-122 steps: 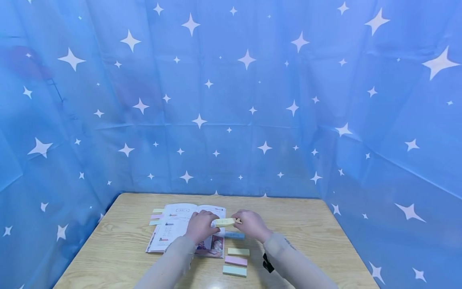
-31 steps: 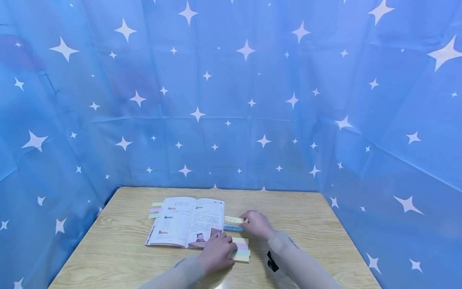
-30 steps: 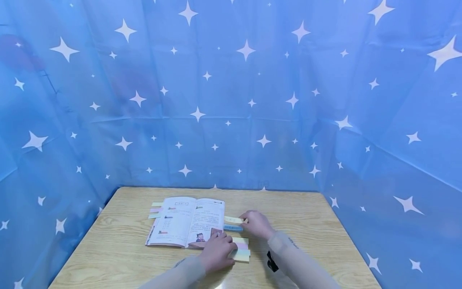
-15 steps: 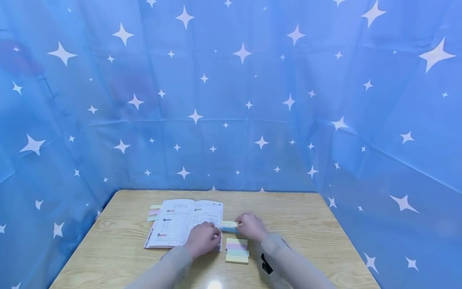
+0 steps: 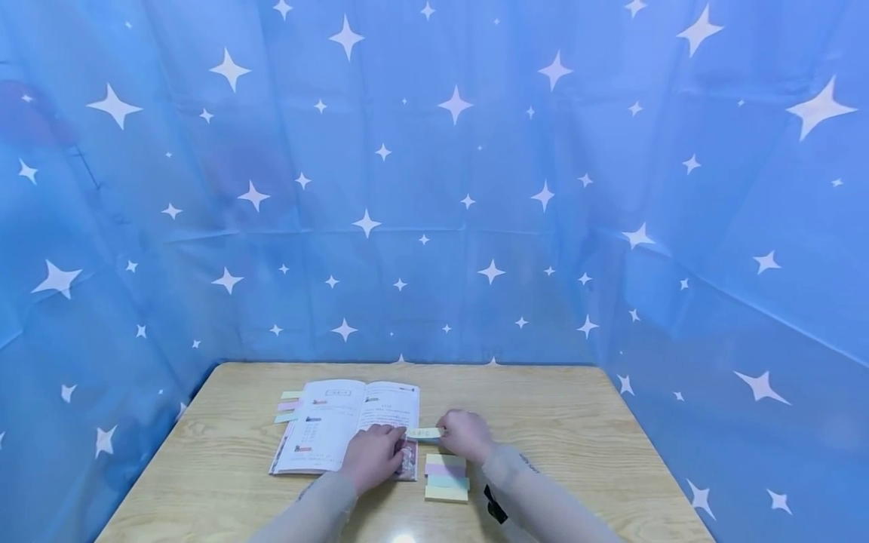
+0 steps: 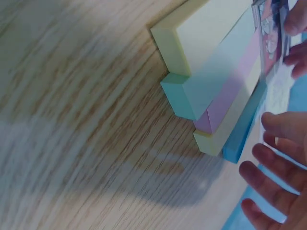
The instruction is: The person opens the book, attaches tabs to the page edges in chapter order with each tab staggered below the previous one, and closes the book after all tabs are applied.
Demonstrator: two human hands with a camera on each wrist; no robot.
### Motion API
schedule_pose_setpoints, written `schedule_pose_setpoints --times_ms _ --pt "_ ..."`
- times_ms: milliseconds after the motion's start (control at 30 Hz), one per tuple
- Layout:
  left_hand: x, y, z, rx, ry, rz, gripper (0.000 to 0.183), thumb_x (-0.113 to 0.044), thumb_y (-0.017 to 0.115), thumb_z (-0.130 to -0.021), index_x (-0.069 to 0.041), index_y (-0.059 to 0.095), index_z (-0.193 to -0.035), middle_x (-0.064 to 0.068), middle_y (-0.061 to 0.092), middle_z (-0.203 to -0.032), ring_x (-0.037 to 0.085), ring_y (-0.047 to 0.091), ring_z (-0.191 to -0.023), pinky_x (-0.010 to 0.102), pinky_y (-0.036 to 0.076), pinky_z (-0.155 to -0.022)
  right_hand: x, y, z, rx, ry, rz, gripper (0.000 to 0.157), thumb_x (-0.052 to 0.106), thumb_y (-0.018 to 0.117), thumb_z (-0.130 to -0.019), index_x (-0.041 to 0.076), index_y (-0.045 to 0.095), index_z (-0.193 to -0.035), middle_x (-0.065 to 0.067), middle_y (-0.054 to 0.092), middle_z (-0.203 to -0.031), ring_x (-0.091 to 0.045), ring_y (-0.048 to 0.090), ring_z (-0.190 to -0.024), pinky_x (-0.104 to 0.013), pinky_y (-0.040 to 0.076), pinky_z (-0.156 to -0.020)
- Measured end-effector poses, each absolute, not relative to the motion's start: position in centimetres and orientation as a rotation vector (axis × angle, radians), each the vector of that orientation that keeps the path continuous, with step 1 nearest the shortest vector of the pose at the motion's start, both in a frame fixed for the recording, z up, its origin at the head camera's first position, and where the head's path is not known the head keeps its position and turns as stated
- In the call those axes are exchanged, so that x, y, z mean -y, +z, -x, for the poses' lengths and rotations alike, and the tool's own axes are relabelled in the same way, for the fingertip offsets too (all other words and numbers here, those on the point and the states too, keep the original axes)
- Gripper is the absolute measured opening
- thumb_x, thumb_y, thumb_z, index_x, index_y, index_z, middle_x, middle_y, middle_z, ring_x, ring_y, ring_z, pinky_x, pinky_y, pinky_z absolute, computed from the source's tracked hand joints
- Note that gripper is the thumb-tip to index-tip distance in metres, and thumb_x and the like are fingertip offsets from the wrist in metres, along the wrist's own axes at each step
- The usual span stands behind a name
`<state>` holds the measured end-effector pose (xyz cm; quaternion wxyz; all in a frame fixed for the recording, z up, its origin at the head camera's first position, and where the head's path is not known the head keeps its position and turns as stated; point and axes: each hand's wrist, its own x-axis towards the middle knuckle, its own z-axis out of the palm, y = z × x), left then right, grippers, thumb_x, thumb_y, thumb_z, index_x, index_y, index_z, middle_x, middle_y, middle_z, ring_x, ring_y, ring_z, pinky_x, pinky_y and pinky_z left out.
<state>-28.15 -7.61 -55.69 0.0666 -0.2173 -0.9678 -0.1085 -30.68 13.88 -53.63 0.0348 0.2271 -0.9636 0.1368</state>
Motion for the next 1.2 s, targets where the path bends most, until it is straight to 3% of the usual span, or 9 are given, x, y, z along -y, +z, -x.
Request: schedule_pose_setpoints --times_ms 167,300,1200 --pt "7.7 -56.2 27.9 2.954 -0.293 0.676 0.048 -0.044 0.060 -0.091 -0.019 0.060 -0.133 0.004 0.063 -0.122 0.026 0.057 -0.114 0.056 0.046 -0.093 -13.5 -53.7 30.6 2.961 0.337 -0.702 0.029 0.007 0.070 -0.079 0.017 0.053 -0.057 0.008 0.045 -0.063 -0.006 0.035 -0.050 -0.022 0.033 -0.048" --pt "7.7 -56.6 28.0 2.943 -0.272 0.703 0.049 -0.047 0.057 -0.093 -0.021 0.059 -0.135 0.006 0.061 -0.125 0.027 0.055 -0.116 0.056 0.046 -0.093 -13.3 -53.6 30.7 2.975 0.276 -0.687 0.016 0.007 0.070 -0.078 0.016 0.066 -0.066 0.009 0.051 -0.066 -0.006 0.041 -0.053 -0.023 0.039 -0.052" --pt "7.4 -57.4 27.7 2.968 -0.205 0.691 0.048 -0.049 0.053 -0.095 -0.021 0.060 -0.133 0.007 0.058 -0.129 0.029 0.051 -0.120 0.058 0.046 -0.091 -13.0 -54.3 30.9 2.989 0.234 -0.675 0.015 0.008 0.071 -0.078 0.017 0.067 -0.066 0.008 0.055 -0.068 -0.007 0.043 -0.054 -0.028 0.045 -0.057"
